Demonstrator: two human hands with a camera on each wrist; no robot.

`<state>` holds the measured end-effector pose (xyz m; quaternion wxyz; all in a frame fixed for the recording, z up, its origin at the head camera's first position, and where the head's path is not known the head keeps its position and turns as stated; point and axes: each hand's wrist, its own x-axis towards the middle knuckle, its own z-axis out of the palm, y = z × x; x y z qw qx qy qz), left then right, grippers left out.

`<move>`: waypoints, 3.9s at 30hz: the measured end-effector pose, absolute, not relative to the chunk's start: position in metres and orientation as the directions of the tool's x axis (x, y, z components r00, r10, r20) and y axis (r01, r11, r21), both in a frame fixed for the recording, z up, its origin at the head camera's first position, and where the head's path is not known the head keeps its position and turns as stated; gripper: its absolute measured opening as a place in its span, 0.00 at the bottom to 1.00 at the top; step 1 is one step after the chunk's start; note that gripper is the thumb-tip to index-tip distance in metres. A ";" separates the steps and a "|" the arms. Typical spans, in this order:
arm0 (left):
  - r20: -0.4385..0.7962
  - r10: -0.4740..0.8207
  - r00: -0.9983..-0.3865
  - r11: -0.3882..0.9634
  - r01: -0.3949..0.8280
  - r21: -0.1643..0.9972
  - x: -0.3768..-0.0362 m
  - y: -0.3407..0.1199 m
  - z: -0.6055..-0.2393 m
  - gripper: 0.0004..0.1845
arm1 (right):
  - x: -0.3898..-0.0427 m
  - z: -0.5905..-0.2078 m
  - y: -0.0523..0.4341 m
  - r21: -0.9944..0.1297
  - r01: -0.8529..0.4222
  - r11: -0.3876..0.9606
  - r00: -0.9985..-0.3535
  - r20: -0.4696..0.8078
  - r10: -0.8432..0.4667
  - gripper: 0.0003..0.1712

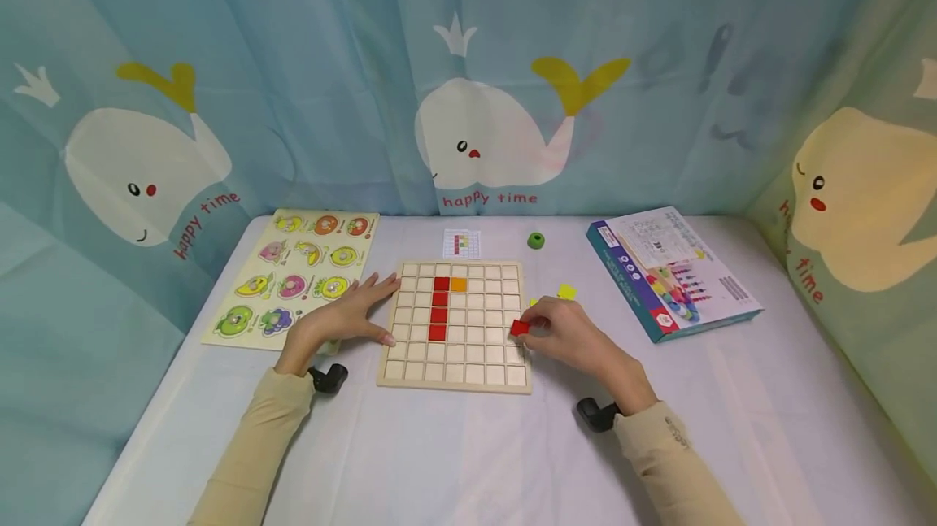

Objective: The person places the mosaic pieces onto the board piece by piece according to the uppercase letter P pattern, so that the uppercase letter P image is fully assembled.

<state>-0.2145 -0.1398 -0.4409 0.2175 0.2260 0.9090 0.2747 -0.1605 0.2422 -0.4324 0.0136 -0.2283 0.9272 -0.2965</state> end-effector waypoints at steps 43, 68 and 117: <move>-0.280 0.517 -0.809 0.760 0.283 0.585 -0.218 -0.139 -0.444 0.57 | -0.158 -0.436 0.132 -0.497 -0.620 0.608 -0.740 0.113 -0.663 0.12; -0.280 0.522 -0.806 0.747 0.273 0.606 -0.217 -0.139 -0.443 0.56 | -0.163 -0.434 0.140 -0.516 -0.604 0.608 -0.763 0.152 -0.629 0.08; -0.267 0.523 -0.809 0.743 0.279 0.609 -0.213 -0.140 -0.442 0.56 | -0.198 -0.426 0.286 -0.612 -0.056 0.789 -0.939 -0.236 -0.249 0.17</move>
